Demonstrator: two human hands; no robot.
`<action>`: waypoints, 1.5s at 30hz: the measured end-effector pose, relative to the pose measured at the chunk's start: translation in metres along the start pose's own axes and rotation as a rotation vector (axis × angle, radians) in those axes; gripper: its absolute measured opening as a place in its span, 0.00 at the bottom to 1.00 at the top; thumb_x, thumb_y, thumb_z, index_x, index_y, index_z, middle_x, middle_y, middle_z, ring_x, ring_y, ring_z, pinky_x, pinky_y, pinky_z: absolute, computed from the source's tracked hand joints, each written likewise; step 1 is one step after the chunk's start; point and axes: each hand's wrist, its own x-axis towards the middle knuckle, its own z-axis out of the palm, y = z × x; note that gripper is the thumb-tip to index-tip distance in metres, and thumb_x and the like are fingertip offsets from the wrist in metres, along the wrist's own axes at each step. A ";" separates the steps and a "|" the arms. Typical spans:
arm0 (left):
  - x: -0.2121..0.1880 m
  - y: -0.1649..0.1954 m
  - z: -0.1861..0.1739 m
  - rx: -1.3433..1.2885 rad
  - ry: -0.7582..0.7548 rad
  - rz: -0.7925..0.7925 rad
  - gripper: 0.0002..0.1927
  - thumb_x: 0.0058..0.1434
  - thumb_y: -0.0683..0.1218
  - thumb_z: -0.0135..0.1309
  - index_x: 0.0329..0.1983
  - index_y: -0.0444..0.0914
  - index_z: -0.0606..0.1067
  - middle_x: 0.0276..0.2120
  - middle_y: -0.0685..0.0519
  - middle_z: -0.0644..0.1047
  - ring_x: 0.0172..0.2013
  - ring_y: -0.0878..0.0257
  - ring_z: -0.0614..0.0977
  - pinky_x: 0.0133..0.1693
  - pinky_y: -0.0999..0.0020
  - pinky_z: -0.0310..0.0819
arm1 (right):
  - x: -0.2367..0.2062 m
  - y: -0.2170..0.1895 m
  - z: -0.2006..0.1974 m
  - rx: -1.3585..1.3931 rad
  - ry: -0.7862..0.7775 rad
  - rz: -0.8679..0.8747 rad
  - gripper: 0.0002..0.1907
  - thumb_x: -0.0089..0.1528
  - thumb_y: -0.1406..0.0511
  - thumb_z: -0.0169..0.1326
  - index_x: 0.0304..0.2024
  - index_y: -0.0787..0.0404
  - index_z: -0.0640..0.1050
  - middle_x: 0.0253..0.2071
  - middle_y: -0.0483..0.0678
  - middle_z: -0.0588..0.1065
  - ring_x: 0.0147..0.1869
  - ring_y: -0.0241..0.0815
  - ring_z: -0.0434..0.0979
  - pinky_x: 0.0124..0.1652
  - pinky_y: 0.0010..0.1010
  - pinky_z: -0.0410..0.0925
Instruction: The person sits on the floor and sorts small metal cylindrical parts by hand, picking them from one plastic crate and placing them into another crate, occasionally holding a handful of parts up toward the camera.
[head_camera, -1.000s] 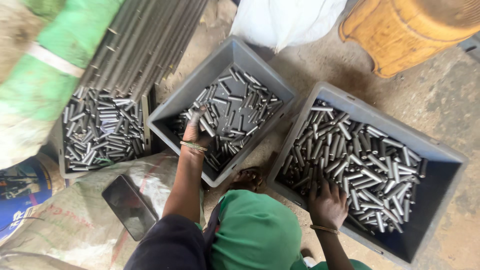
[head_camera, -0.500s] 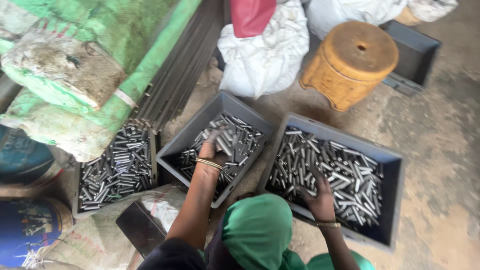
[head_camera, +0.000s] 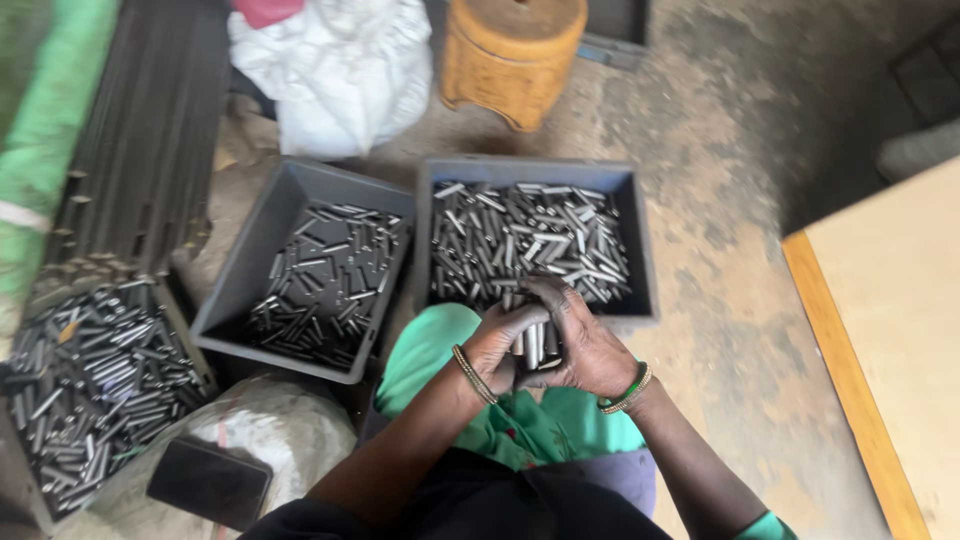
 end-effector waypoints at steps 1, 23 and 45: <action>-0.003 -0.006 0.004 0.011 -0.038 -0.004 0.19 0.58 0.44 0.66 0.50 0.36 0.74 0.39 0.51 0.80 0.39 0.61 0.83 0.42 0.62 0.82 | -0.013 0.000 0.001 0.025 0.053 -0.005 0.62 0.40 0.50 0.77 0.69 0.62 0.60 0.69 0.58 0.65 0.74 0.59 0.65 0.69 0.44 0.62; -0.021 -0.036 0.023 0.159 -0.093 -0.150 0.23 0.50 0.35 0.65 0.49 0.36 0.73 0.39 0.53 0.78 0.40 0.63 0.83 0.43 0.65 0.81 | -0.077 -0.015 0.001 -0.076 0.173 0.151 0.62 0.41 0.42 0.71 0.70 0.61 0.62 0.69 0.57 0.65 0.74 0.60 0.65 0.70 0.46 0.62; -0.012 -0.045 0.005 0.205 -0.122 -0.157 0.22 0.53 0.34 0.63 0.50 0.38 0.71 0.39 0.53 0.77 0.39 0.63 0.83 0.40 0.66 0.82 | -0.073 -0.015 0.002 -0.158 0.115 0.089 0.61 0.40 0.53 0.77 0.69 0.60 0.60 0.62 0.57 0.69 0.61 0.60 0.71 0.57 0.48 0.68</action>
